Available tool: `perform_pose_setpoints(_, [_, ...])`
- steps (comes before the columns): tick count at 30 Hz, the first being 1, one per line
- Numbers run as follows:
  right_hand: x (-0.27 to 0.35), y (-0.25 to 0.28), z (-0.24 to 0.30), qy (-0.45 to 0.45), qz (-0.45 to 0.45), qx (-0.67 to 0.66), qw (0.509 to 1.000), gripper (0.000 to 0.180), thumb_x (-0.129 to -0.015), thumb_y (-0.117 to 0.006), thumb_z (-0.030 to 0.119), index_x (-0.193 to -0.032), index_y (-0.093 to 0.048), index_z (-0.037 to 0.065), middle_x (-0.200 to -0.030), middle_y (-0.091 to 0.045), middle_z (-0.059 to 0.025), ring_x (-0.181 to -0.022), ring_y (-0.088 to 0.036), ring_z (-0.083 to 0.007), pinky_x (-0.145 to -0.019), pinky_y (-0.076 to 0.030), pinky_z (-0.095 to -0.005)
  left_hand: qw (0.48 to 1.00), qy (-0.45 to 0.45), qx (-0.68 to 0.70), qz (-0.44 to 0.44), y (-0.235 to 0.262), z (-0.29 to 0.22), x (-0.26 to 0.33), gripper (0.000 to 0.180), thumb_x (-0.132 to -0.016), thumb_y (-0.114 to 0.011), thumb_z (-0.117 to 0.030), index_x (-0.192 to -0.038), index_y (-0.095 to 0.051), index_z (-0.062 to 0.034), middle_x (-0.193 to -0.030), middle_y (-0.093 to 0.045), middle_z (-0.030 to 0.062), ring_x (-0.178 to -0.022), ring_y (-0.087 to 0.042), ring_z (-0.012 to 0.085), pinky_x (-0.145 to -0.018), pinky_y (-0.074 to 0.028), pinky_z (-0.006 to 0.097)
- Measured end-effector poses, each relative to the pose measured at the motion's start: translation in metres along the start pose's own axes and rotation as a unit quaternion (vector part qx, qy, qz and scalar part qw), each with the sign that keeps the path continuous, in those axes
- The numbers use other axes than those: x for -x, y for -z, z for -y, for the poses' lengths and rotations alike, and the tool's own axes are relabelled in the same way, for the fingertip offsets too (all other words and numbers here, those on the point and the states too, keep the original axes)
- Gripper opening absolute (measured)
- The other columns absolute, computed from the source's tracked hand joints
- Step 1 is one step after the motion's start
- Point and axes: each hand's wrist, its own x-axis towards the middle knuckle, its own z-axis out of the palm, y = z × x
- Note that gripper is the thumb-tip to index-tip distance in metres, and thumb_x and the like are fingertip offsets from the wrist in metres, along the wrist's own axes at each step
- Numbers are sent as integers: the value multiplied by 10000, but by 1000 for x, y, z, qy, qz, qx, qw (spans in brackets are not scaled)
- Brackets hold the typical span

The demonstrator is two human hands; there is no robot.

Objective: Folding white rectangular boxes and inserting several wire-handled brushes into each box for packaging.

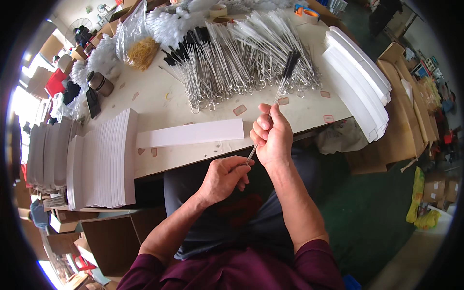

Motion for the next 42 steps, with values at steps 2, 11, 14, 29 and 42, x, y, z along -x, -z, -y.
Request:
perform_pose_setpoints(2, [-1, 1, 2, 8, 3, 17, 1000, 349, -1122, -459, 349, -1067, -630, 50, -660, -415, 54, -495, -292, -53, -427, -234, -241, 1000, 2, 7, 5, 0, 3, -2, 231, -1030, -604, -96, -1203, -686, 34, -772, -676, 44, -675, -644, 86, -635, -560, 252])
perform_pose_setpoints(11, [-37, 20, 38, 49, -46, 238, 969, 310, -1105, -517, 290, -1079, -656, 15, -675, -491, 33, -480, -340, -39, -421, -251, -230, 975, -128, -169, -73, 39, -29, -24, 214, -978, -673, -101, -1155, -699, 17, -784, -708, 58, -677, -657, 89, -628, -540, 265])
perform_pose_setpoints(14, [-53, 35, 47, 77, -50, 356, 930, 303, -1104, -502, 251, -1036, -679, 15, -660, -492, 35, -455, -360, -48, -405, -280, -248, 943, -153, -272, -114, 58, -58, -52, 216, -969, -674, -156, -1078, -730, 22, -767, -721, 79, -673, -677, 109, -639, -549, 288])
perform_pose_setpoints(29, [-64, 59, 40, 179, -33, 432, 883, 316, -1089, -518, 216, -935, -678, -8, -634, -506, 27, -562, -429, -42, -499, -329, -234, 721, -159, -672, -55, 55, -91, -217, 175, -869, -591, -150, -964, -684, -35, -904, -718, 220, -869, -725, 386, -768, -567, 496])
perform_pose_setpoints(42, [-64, 62, 38, 207, -35, 400, 892, 323, -1092, -520, 215, -929, -679, -13, -688, -576, 5, -578, -466, -47, -507, -358, -236, 708, -192, -673, -96, 61, -105, -202, 139, -887, -595, -156, -939, -646, -39, -822, -717, 184, -766, -722, 371, -723, -574, 492])
